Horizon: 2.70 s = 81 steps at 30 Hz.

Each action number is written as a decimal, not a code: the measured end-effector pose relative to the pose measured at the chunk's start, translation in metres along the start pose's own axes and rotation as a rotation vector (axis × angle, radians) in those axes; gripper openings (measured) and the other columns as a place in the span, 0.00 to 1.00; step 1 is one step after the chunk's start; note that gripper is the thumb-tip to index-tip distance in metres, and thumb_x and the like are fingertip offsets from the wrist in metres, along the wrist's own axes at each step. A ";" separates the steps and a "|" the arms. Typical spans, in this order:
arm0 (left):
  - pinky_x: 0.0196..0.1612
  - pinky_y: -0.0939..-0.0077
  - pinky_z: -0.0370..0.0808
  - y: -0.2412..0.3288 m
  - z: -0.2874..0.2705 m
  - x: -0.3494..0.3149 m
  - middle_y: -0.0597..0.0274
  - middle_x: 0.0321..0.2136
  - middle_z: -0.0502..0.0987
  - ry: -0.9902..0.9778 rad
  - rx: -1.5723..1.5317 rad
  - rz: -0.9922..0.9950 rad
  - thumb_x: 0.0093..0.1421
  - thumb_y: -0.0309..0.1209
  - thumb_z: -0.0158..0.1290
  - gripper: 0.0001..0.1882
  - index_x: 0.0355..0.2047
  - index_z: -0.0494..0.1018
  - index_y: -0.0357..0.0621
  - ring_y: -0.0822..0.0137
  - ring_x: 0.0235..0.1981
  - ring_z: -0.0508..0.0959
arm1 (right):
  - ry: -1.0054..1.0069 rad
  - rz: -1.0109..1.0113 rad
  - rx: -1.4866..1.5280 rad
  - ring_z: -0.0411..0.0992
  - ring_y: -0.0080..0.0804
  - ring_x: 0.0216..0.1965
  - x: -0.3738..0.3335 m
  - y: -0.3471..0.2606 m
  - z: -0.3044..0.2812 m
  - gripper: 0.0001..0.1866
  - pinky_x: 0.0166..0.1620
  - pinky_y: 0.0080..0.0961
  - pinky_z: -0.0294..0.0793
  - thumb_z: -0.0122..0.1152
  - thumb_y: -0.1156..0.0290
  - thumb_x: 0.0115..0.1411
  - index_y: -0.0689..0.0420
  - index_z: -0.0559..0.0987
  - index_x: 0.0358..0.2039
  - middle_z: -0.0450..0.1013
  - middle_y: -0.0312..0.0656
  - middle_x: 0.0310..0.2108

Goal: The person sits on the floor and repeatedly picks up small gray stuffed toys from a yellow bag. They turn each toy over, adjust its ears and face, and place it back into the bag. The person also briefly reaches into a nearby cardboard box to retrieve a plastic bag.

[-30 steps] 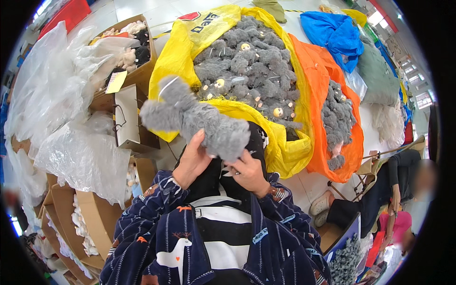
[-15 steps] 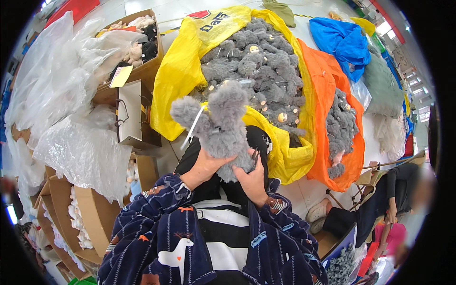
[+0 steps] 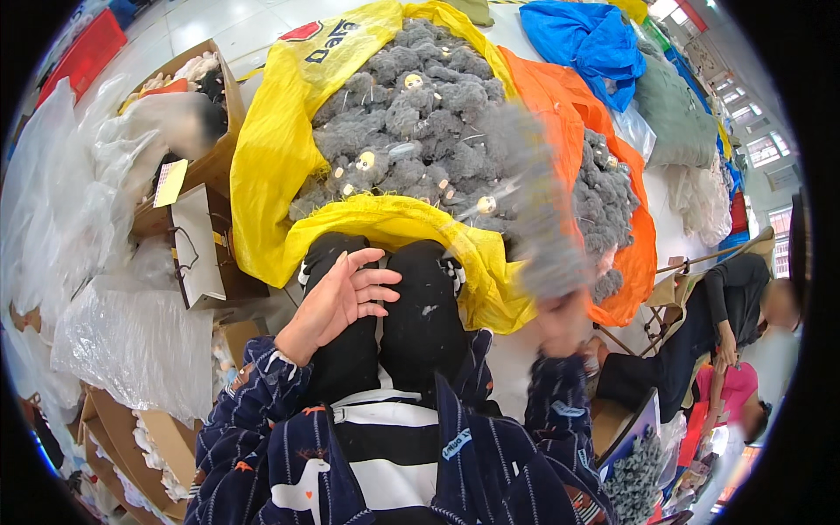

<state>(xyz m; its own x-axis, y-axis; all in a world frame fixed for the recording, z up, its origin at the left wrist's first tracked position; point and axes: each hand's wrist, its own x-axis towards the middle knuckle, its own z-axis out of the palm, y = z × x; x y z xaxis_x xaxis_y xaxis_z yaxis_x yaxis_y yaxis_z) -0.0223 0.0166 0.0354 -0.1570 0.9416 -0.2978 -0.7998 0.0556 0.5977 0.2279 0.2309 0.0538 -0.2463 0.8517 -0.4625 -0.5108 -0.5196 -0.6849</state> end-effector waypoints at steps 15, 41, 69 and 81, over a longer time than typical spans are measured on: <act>0.45 0.70 0.70 -0.011 -0.009 0.028 0.56 0.36 0.72 -0.148 0.154 0.008 0.61 0.28 0.41 0.11 0.44 0.63 0.39 0.65 0.39 0.73 | -0.191 -0.593 -1.419 0.73 0.40 0.28 0.247 0.155 0.021 0.16 0.34 0.29 0.70 0.53 0.64 0.53 0.64 0.76 0.33 0.73 0.52 0.24; 0.54 0.69 0.62 -0.006 0.004 0.022 0.59 0.54 0.59 -0.090 -0.131 0.014 0.57 0.42 0.48 0.35 0.59 0.47 0.43 0.67 0.53 0.63 | -1.519 -0.658 -1.525 0.67 0.36 0.21 -0.041 0.033 0.126 0.13 0.23 0.25 0.67 0.58 0.76 0.40 0.52 0.74 0.30 0.65 0.39 0.24; 0.51 0.78 0.63 -0.067 0.008 -0.036 0.64 0.47 0.67 -0.024 0.373 -0.075 0.53 0.24 0.53 0.31 0.56 0.55 0.40 0.72 0.47 0.67 | -0.197 -0.194 -0.373 0.67 0.23 0.41 -0.050 0.120 0.064 0.15 0.45 0.21 0.66 0.52 0.68 0.58 0.62 0.71 0.43 0.70 0.37 0.41; 0.52 0.78 0.63 -0.072 0.006 -0.033 0.63 0.46 0.68 -0.035 0.363 -0.009 0.51 0.20 0.53 0.31 0.55 0.56 0.39 0.73 0.47 0.66 | -0.683 -0.061 -1.102 0.64 0.13 0.21 -0.044 0.050 0.097 0.16 0.24 0.11 0.63 0.61 0.68 0.51 0.62 0.74 0.39 0.72 0.33 0.25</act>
<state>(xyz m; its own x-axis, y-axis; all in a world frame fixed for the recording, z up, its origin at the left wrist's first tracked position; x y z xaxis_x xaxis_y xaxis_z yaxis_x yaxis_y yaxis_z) 0.0439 -0.0165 0.0067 -0.1257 0.9511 -0.2822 -0.5419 0.1724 0.8226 0.1331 0.1742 0.0940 -0.7810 0.5682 -0.2591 0.3264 0.0177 -0.9451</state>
